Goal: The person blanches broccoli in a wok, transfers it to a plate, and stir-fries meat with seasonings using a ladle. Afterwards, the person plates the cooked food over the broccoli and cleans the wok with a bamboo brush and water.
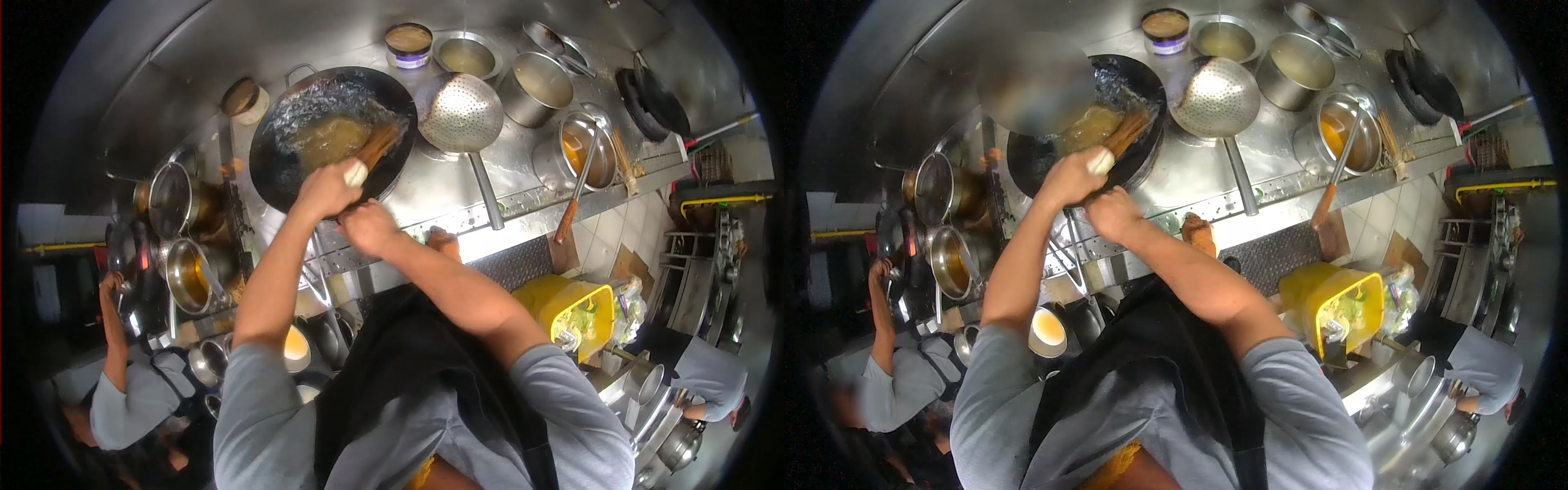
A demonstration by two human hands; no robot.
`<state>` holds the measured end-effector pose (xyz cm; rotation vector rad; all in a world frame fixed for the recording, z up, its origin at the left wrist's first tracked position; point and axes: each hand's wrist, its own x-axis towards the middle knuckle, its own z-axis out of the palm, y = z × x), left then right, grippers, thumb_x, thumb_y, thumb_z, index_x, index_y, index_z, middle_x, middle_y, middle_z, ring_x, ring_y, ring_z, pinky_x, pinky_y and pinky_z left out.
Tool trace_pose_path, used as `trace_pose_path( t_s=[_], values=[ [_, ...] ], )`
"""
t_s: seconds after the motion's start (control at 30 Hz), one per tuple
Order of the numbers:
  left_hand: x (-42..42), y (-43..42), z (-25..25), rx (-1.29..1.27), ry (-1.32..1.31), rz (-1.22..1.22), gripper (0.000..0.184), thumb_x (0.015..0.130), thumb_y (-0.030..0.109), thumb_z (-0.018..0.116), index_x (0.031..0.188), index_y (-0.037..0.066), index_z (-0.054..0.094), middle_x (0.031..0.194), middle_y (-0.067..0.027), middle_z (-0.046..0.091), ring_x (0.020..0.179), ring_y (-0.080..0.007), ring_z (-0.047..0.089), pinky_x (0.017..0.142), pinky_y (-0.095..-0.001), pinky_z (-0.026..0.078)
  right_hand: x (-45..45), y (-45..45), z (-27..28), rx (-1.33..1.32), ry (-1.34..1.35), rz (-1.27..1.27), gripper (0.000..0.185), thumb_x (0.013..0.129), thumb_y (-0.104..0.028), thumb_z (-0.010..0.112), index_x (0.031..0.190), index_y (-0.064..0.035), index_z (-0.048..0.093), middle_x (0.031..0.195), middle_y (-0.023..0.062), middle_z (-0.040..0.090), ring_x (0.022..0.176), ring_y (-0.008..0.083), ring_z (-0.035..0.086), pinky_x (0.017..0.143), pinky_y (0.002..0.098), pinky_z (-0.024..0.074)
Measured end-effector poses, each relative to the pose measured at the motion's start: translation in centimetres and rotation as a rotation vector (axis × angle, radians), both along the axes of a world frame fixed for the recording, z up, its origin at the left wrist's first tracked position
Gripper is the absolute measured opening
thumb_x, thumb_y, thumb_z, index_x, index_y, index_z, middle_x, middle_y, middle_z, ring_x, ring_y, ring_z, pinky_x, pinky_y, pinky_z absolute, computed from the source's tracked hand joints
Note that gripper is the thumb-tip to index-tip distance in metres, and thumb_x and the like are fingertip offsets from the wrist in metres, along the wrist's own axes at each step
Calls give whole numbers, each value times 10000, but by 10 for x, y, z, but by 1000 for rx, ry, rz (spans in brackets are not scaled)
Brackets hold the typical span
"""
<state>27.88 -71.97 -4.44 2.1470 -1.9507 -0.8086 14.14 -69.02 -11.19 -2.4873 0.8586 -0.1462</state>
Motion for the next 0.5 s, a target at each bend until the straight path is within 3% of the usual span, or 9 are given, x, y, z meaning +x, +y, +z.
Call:
trace_pose_path(
  t_s=[0.1,0.17,0.23,0.3,0.37,0.43,0.5],
  values=[
    [12,3,-7,19,-121,-70,651,732,287,713,1353,134,598,1176,-234,665,1096,-379,645,965,-407,495,4,5,-4,-55,2,-32,250,911,-312,604,854,-87,695,832,136,718,831,300,694,821,437,471],
    [34,-39,-39,70,-257,79,527,747,326,715,1241,147,666,1120,-211,693,1075,-370,658,940,-440,515,5,8,-4,-57,-65,-53,248,909,-314,609,860,-89,698,833,133,719,829,298,695,832,433,471],
    [45,-79,-56,-34,-210,283,498,747,329,729,1207,146,677,1100,-209,700,1064,-368,664,924,-451,519,4,7,-7,-48,-88,-63,246,906,-317,614,859,-90,698,837,123,721,831,298,694,843,427,468],
    [35,-81,-59,-131,-96,297,493,738,325,739,1195,150,681,1083,-208,706,1056,-369,669,914,-442,520,-4,3,-10,-61,-105,-58,246,907,-316,614,860,-90,698,840,119,722,839,293,693,844,424,466],
    [25,-71,-54,-27,91,270,546,735,327,743,1253,171,661,1107,-216,699,1064,-369,667,911,-429,518,-5,2,-7,-85,-134,-45,245,908,-316,614,862,-90,698,842,114,722,846,288,692,845,421,465],
    [16,-40,-53,-125,140,95,662,727,321,753,1351,161,602,1151,-241,675,1087,-370,659,954,-394,496,-5,0,-8,-39,-102,-17,247,920,-310,605,868,-90,704,863,114,725,865,287,689,846,423,462],
    [11,-4,-22,-68,135,-40,686,727,328,761,1364,142,589,1161,-242,667,1100,-374,651,973,-380,487,-4,0,-5,5,-71,-27,251,924,-308,600,865,-87,704,870,117,725,870,289,688,847,423,462]
  ],
)
